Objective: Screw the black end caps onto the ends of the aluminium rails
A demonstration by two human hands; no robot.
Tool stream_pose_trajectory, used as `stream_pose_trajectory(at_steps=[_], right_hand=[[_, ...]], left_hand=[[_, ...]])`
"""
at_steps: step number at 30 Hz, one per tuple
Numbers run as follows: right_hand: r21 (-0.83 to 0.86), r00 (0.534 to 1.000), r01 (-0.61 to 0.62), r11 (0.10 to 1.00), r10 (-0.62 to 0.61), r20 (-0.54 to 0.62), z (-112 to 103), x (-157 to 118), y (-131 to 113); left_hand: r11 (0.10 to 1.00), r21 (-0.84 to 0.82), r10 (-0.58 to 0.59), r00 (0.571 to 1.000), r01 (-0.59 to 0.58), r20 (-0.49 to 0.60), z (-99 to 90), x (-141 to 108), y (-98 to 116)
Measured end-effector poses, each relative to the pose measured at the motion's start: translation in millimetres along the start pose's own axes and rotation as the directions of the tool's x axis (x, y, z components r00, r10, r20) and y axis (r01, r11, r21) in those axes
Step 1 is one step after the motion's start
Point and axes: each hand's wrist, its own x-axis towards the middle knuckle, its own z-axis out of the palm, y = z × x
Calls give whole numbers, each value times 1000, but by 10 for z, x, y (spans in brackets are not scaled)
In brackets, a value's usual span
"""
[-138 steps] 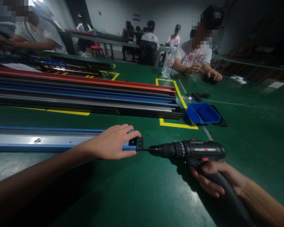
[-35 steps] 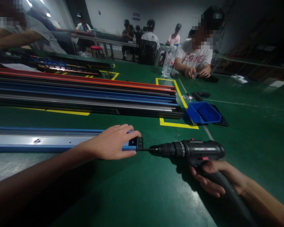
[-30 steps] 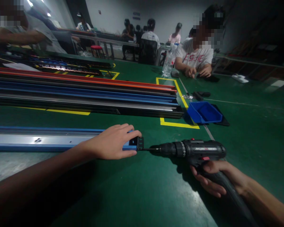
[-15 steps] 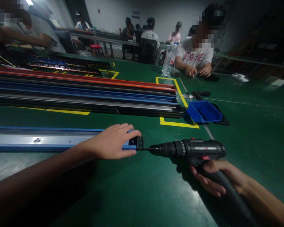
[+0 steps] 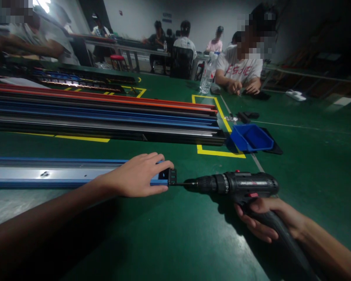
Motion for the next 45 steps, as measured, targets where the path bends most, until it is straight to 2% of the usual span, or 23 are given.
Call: stream_pose_trajectory(at_steps=[20, 27, 39, 45], right_hand=[[-29, 999, 30, 999, -29, 16, 2, 13, 37], [-45, 1000, 6, 999, -7, -24, -31, -2, 51], [-30, 1000, 20, 999, -20, 21, 10, 6, 17], [-39, 1000, 13, 999, -14, -18, -6, 4, 38]], left_hand=[[1000, -13, 4, 1000, -4, -4, -3, 3, 0], [1000, -19, -4, 1000, 4, 2, -32, -6, 33], [1000, -11, 2, 1000, -2, -5, -22, -6, 17], [1000, -7, 4, 1000, -4, -8, -29, -9, 31]])
